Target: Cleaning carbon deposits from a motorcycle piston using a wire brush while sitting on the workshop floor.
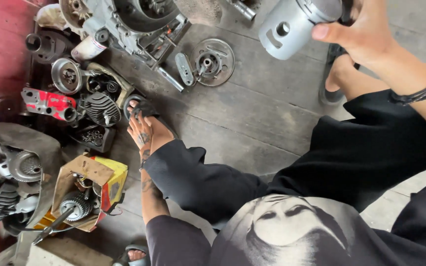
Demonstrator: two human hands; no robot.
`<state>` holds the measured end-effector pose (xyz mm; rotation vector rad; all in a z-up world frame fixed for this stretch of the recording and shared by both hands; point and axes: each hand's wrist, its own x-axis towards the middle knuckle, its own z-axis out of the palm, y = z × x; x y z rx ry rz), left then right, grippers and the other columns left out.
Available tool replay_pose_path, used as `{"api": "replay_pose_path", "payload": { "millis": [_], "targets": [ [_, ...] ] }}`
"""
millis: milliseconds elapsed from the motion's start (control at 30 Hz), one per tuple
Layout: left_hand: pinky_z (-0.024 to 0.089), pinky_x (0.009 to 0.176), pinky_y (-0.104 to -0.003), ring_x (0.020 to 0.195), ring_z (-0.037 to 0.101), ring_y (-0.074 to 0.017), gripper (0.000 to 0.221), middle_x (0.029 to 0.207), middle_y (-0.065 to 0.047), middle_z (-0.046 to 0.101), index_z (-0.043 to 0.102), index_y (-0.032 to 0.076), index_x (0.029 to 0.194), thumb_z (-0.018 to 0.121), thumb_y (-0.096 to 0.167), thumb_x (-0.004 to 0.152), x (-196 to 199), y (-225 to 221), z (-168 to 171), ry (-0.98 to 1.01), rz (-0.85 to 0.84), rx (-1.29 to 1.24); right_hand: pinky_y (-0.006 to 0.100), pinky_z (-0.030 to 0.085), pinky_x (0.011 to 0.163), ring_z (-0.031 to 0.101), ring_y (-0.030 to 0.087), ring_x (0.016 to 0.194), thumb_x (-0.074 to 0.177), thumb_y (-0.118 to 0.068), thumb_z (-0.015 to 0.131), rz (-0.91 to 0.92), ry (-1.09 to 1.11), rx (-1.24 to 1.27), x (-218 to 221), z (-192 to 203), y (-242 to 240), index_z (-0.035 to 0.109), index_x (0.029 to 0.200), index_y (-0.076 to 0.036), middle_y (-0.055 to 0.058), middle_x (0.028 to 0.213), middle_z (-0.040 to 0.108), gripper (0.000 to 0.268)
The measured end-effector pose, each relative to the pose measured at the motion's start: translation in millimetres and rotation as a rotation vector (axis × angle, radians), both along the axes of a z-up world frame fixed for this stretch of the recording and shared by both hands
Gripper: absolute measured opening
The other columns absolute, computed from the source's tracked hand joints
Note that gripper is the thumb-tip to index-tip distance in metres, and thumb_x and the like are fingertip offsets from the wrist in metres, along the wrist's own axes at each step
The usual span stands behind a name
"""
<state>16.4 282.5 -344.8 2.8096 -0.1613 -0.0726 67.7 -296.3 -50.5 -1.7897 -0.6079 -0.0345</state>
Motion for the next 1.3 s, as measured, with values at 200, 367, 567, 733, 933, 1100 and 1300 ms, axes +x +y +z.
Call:
{"api": "replay_pose_path", "payload": {
  "millis": [200, 367, 567, 733, 933, 1100, 1300],
  "targets": [
    [0.044, 0.105, -0.044, 0.133, 0.049, -0.0338, 0.083, 0.149, -0.012, 0.041, 0.049, 0.016, 0.146, 0.080, 0.005, 0.070, -20, 2, -12, -0.132, 0.043, 0.054, 0.040, 0.043, 0.112, 0.050, 0.027, 0.114, 0.090, -0.014, 0.072, 0.024, -0.105, 0.002, 2, 15, 10, 0.043, 0.143, 0.004, 0.017, 0.130, 0.051, 0.063],
    [0.049, 0.101, -0.044, 0.127, 0.053, -0.0401, 0.077, 0.147, -0.018, 0.044, 0.045, 0.007, 0.145, 0.082, 0.007, 0.077, -43, 0, 34, -0.253, 0.142, -0.279, 0.039, 0.040, 0.117, 0.049, 0.027, 0.126, 0.089, -0.016, 0.072, -0.006, -0.038, 0.023, -2, 7, 0, 0.041, 0.147, -0.001, 0.016, 0.140, 0.048, 0.067],
    [0.051, 0.078, -0.029, 0.083, 0.062, -0.0171, 0.031, 0.114, -0.009, 0.070, 0.061, 0.001, 0.125, 0.067, 0.007, 0.094, 32, -97, 195, -0.295, -0.074, -0.623, 0.035, 0.050, 0.110, 0.058, 0.025, 0.121, 0.087, -0.014, 0.076, 0.028, -0.010, 0.128, -6, 10, -7, 0.044, 0.147, 0.000, 0.015, 0.138, 0.054, 0.069],
    [0.054, 0.095, -0.038, 0.115, 0.064, -0.0256, 0.040, 0.130, -0.011, 0.063, 0.055, 0.007, 0.138, 0.060, 0.025, 0.104, 83, -205, 338, -0.205, -0.527, -0.681, 0.038, 0.045, 0.104, 0.052, 0.026, 0.108, 0.083, -0.019, 0.079, -0.001, -0.189, 0.055, -15, 37, 8, 0.047, 0.139, 0.009, 0.018, 0.127, 0.055, 0.070],
    [0.065, 0.082, -0.033, 0.106, 0.075, -0.0250, 0.074, 0.124, -0.021, 0.069, 0.052, -0.003, 0.134, 0.067, 0.059, 0.096, 136, -336, 331, 0.043, -0.795, -0.893, 0.029, 0.041, 0.089, 0.048, 0.017, 0.096, 0.086, -0.026, 0.080, -0.092, -0.143, 0.064, -18, 49, 11, 0.054, 0.130, 0.010, 0.012, 0.115, 0.057, 0.062],
    [0.057, 0.084, -0.036, 0.120, 0.062, -0.0230, 0.083, 0.141, -0.010, 0.063, 0.051, 0.010, 0.150, 0.051, 0.066, 0.089, 85, -391, 281, 0.240, -0.309, -1.283, 0.028, 0.035, 0.072, 0.043, 0.015, 0.079, 0.097, -0.029, 0.077, -0.188, -0.139, -0.124, -14, 56, -1, 0.062, 0.123, 0.013, 0.010, 0.098, 0.057, 0.052],
    [0.062, 0.073, -0.035, 0.087, 0.074, -0.0266, 0.081, 0.114, -0.021, 0.071, 0.055, -0.005, 0.138, 0.047, 0.066, 0.100, 37, -370, 250, 0.408, -0.043, -2.000, 0.034, 0.037, 0.057, 0.051, 0.021, 0.060, 0.113, -0.023, 0.073, -0.236, -0.411, -0.534, -43, 62, 14, 0.061, 0.145, 0.012, 0.013, 0.091, 0.066, 0.048]
  ]
}}
